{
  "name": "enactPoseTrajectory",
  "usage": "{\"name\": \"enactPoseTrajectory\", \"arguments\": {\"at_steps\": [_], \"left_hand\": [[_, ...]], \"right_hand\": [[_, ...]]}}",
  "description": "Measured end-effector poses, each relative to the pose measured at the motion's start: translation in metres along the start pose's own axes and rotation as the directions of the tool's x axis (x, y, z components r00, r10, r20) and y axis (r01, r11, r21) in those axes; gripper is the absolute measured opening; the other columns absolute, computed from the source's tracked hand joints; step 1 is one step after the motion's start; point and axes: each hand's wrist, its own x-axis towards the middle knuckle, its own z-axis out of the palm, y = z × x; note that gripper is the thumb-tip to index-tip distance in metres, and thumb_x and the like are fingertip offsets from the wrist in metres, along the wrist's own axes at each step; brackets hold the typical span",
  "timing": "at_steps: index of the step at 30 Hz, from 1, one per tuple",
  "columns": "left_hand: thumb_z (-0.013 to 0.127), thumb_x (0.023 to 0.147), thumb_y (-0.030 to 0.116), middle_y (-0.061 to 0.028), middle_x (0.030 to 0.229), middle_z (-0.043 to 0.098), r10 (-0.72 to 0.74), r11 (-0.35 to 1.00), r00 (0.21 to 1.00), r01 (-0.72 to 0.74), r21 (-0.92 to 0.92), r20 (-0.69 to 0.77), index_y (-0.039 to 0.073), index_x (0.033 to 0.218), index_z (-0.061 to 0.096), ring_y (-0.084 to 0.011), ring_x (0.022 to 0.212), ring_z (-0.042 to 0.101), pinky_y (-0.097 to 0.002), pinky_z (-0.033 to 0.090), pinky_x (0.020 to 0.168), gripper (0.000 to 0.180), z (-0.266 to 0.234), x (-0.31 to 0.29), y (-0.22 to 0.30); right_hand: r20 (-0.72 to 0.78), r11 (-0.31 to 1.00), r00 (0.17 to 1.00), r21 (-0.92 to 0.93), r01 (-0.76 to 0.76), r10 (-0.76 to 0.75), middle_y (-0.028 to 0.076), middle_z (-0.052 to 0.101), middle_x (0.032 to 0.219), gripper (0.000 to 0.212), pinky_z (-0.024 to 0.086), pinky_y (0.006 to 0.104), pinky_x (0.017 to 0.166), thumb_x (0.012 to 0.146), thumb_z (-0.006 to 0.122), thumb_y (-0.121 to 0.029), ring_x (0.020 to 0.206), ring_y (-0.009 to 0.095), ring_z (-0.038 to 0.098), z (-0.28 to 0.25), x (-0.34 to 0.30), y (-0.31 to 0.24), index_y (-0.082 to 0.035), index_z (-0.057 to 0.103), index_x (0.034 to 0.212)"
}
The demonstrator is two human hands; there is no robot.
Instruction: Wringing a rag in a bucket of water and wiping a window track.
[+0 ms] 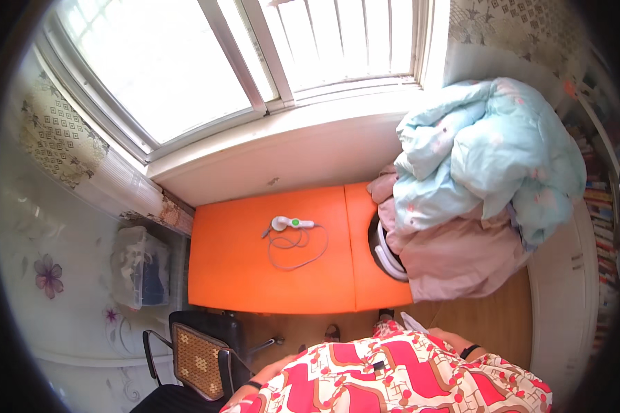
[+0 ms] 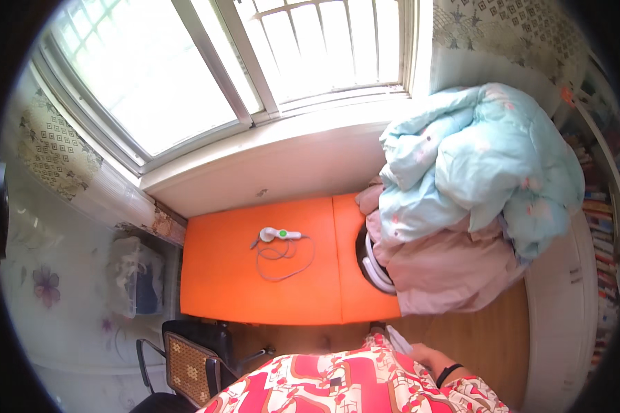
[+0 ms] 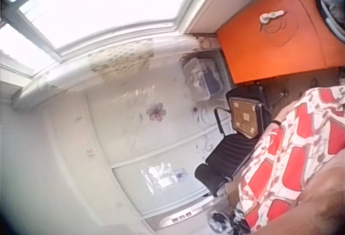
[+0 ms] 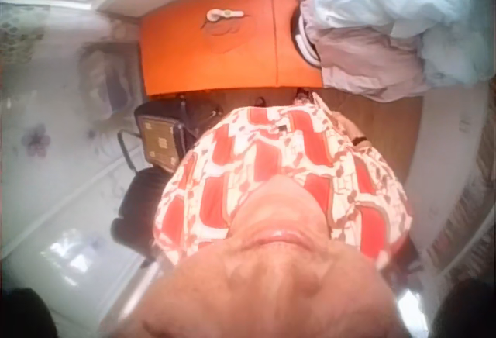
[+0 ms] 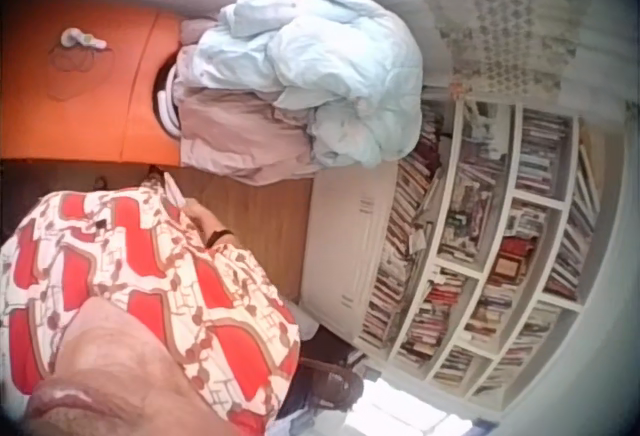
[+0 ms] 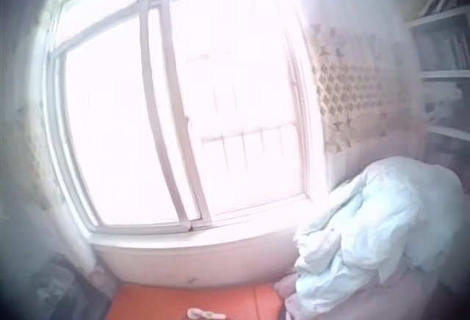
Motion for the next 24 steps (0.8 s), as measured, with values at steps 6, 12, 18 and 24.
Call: {"name": "enactPoseTrajectory", "arguments": {"at_steps": [6, 12, 18, 24], "left_hand": [[0.052, 0.089, 0.025, -0.0089, 0.103, 0.064, 0.058, 0.997, 0.996, -0.06, -0.041, -0.063, 0.003, 0.102, 0.061, -0.0163, 0.09, 0.06, -0.0302, 0.047, 0.079, 0.027, 0.045, -0.028, -0.008], [0.052, 0.089, 0.024, -0.0083, 0.103, 0.064, 0.131, 0.991, 0.985, -0.133, -0.014, -0.115, 0.003, 0.102, 0.061, -0.0168, 0.09, 0.06, -0.0307, 0.047, 0.08, 0.026, 0.068, -0.042, 0.035], [0.053, 0.088, 0.023, -0.0078, 0.102, 0.065, 0.168, 0.983, 0.981, -0.159, 0.091, -0.099, 0.004, 0.101, 0.061, -0.0173, 0.091, 0.06, -0.0313, 0.047, 0.081, 0.025, 0.068, -0.051, 0.101], [0.053, 0.088, 0.023, -0.0072, 0.102, 0.065, 0.178, 0.969, 0.982, -0.165, 0.182, -0.057, 0.004, 0.101, 0.062, -0.0178, 0.091, 0.06, -0.0318, 0.047, 0.082, 0.024, 0.054, -0.065, 0.151]], "right_hand": [[0.253, 0.999, 0.967, 0.04, 0.013, -0.022, 0.012, 0.062, 0.109, 0.055, 0.044, 0.0365, 0.081, 0.07, 0.07, -0.043, 0.095, 0.022, 0.058, -0.062, -0.043, -0.066, -0.008, 0.061, 0.112], [0.381, 1.0, 0.924, -0.023, -0.007, 0.015, 0.012, 0.061, 0.109, 0.055, 0.044, 0.0359, 0.084, 0.07, 0.071, -0.04, 0.097, 0.022, 0.057, -0.088, -0.024, -0.091, -0.006, 0.06, 0.112], [0.356, 0.997, 0.934, -0.08, 0.011, 0.019, 0.012, 0.061, 0.109, 0.055, 0.044, 0.0359, 0.084, 0.07, 0.071, -0.039, 0.097, 0.022, 0.057, -0.08, -0.019, -0.136, -0.006, 0.06, 0.113], [0.311, 0.996, 0.95, -0.092, 0.013, 0.017, 0.011, 0.061, 0.109, 0.056, 0.044, 0.0358, 0.085, 0.07, 0.071, -0.039, 0.097, 0.022, 0.057, -0.062, -0.029, -0.171, -0.005, 0.059, 0.113]]}}
